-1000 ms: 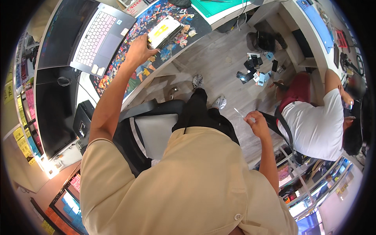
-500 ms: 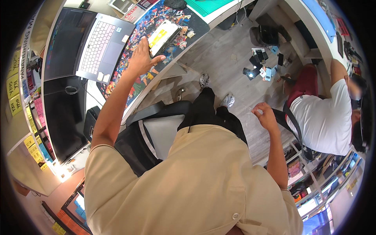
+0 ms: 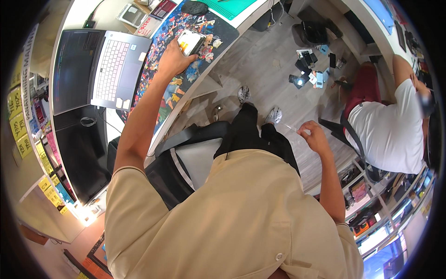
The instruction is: The person repeatedly picks up stacks of phone back covers, flips them, and places them on a desk. Later, the person sits on the floor and sorts various disassembled phone parts, including screens and batteries, into a black bin.
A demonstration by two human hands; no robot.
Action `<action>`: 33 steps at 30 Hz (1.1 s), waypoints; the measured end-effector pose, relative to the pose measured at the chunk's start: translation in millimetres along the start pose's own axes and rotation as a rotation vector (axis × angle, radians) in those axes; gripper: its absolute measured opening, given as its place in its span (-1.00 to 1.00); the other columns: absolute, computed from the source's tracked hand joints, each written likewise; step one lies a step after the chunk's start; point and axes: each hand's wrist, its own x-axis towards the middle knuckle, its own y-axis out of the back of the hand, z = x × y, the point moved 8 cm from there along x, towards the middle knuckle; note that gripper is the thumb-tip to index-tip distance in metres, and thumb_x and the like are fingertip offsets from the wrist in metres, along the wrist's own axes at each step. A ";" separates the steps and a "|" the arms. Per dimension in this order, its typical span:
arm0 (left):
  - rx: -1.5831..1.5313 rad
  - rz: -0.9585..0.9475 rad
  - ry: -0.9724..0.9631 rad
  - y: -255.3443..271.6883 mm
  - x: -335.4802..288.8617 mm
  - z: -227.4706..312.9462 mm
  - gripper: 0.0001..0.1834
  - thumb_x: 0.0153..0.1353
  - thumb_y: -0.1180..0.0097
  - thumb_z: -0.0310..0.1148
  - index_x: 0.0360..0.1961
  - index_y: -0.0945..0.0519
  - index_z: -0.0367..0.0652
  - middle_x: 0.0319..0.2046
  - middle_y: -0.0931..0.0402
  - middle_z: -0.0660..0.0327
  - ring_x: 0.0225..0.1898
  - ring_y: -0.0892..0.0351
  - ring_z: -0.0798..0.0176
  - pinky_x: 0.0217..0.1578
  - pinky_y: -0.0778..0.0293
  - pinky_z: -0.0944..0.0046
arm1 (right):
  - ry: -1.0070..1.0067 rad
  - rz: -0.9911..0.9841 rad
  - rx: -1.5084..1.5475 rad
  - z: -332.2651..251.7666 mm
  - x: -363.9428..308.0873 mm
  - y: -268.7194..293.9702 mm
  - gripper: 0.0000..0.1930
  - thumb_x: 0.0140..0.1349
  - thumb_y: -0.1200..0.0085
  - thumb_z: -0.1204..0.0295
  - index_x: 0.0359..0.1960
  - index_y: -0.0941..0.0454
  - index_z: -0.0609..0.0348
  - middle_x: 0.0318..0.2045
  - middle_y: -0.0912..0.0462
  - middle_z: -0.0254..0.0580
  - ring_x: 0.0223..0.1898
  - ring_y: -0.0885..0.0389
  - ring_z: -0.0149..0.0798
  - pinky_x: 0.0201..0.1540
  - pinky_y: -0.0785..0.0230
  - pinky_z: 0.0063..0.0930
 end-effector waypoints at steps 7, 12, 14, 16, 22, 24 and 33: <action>0.004 -0.141 0.058 -7.7 14.0 -0.1 0.22 0.05 -0.60 0.24 0.40 -0.29 -0.54 0.30 -0.49 -0.41 0.33 -0.58 -0.38 0.31 -0.56 -0.14 | -0.017 0.000 0.023 -3.3 1.5 -1.4 -0.82 0.29 -0.44 0.38 -0.23 -0.79 0.25 -0.09 -0.75 0.04 0.07 -0.67 0.15 0.20 -0.49 -0.07; -0.024 -0.081 -0.047 -7.1 21.8 -3.8 0.29 0.15 -0.50 0.34 0.47 -0.22 -0.60 0.27 -0.52 -0.37 0.30 -0.62 -0.28 0.32 -0.54 -0.09 | 0.031 -0.002 0.037 -4.6 7.6 0.2 -0.83 0.29 -0.43 0.39 -0.22 -0.80 0.24 -0.08 -0.76 0.04 0.08 -0.67 0.16 0.20 -0.49 -0.07; -0.213 -0.179 0.007 -9.7 31.4 -15.4 0.32 0.19 -0.44 0.40 0.50 -0.21 -0.60 0.26 -0.55 -0.31 0.25 -0.65 -0.21 0.30 -0.53 -0.03 | 0.035 -0.006 0.022 -3.2 9.7 2.5 -0.83 0.29 -0.43 0.39 -0.22 -0.80 0.24 -0.08 -0.76 0.04 0.09 -0.67 0.16 0.20 -0.49 -0.07; -0.544 -0.445 0.153 -19.0 36.0 -27.4 0.32 0.23 -0.39 0.46 0.52 -0.21 -0.58 0.23 -0.59 -0.24 0.20 -0.67 -0.13 0.29 -0.51 0.02 | 0.009 -0.006 0.009 0.4 11.3 5.4 -0.82 0.30 -0.43 0.38 -0.21 -0.80 0.24 -0.08 -0.76 0.04 0.09 -0.67 0.15 0.20 -0.49 -0.07; -0.283 -0.597 0.061 3.0 46.9 -29.0 -0.02 0.33 -0.35 0.38 0.30 -0.57 -0.42 0.05 -0.74 -0.12 0.13 -0.71 -0.02 0.21 -0.53 0.04 | 0.011 0.004 0.000 -1.2 13.4 9.9 -0.81 0.30 -0.44 0.37 -0.22 -0.79 0.25 -0.08 -0.76 0.06 0.08 -0.68 0.15 0.18 -0.50 -0.09; -0.273 -0.627 0.055 5.1 49.5 -26.8 0.00 0.30 -0.38 0.38 0.32 -0.57 -0.41 0.08 -0.73 -0.12 0.14 -0.72 -0.04 0.20 -0.54 0.01 | -0.004 0.001 0.020 -1.7 13.7 9.5 -0.81 0.30 -0.43 0.38 -0.22 -0.78 0.27 -0.09 -0.74 0.04 0.07 -0.68 0.12 0.19 -0.49 -0.12; -0.424 -0.660 0.115 -8.6 56.9 -36.8 0.09 0.08 -0.45 0.36 0.43 -0.55 -0.28 0.08 -0.68 -0.08 0.09 -0.64 -0.04 0.19 -0.50 -0.07 | -0.043 -0.030 0.050 -1.4 13.7 5.1 -0.83 0.31 -0.42 0.41 -0.22 -0.78 0.27 -0.09 -0.74 0.03 0.07 -0.69 0.09 0.21 -0.48 -0.15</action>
